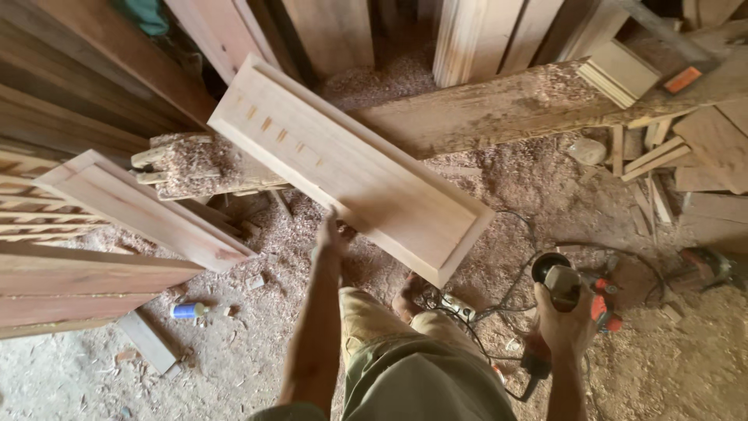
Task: The person uses an orbital sander to smooth the surface of a rectangular wooden panel. They repeatedly flip the panel to sand both sides and edges, moving the sander across the wood in a controlled manner.
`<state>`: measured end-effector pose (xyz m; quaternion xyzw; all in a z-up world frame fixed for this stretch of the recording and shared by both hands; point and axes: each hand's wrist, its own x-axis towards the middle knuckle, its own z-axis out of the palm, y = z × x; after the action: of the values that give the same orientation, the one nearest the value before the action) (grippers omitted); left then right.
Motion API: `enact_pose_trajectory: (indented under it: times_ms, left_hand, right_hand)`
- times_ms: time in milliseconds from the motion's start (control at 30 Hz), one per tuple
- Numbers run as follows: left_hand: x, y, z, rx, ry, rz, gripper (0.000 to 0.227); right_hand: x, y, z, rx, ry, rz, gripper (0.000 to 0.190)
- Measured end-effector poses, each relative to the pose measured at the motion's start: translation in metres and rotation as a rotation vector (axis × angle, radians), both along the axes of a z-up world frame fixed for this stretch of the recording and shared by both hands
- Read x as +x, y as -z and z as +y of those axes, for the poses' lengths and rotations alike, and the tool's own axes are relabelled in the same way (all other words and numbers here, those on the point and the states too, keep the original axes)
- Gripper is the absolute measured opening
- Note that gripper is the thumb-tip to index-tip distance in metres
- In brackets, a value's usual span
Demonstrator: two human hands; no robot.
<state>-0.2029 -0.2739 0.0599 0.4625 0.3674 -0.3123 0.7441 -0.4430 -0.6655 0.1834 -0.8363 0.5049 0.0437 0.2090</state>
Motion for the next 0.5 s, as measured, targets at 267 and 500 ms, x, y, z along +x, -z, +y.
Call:
enact_pose_trajectory:
  times_ms: [267,500]
  left_hand:
    - [0.053,0.006,-0.051,-0.073,-0.129,0.087,0.04]
    - [0.079,0.044,-0.124,-0.313,-0.458,0.087,0.034]
  right_hand:
    - [0.002,-0.003,-0.016,0.08,0.104,-0.022,0.087]
    - [0.013,-0.012,-0.01,0.03,0.078,-0.081,0.079]
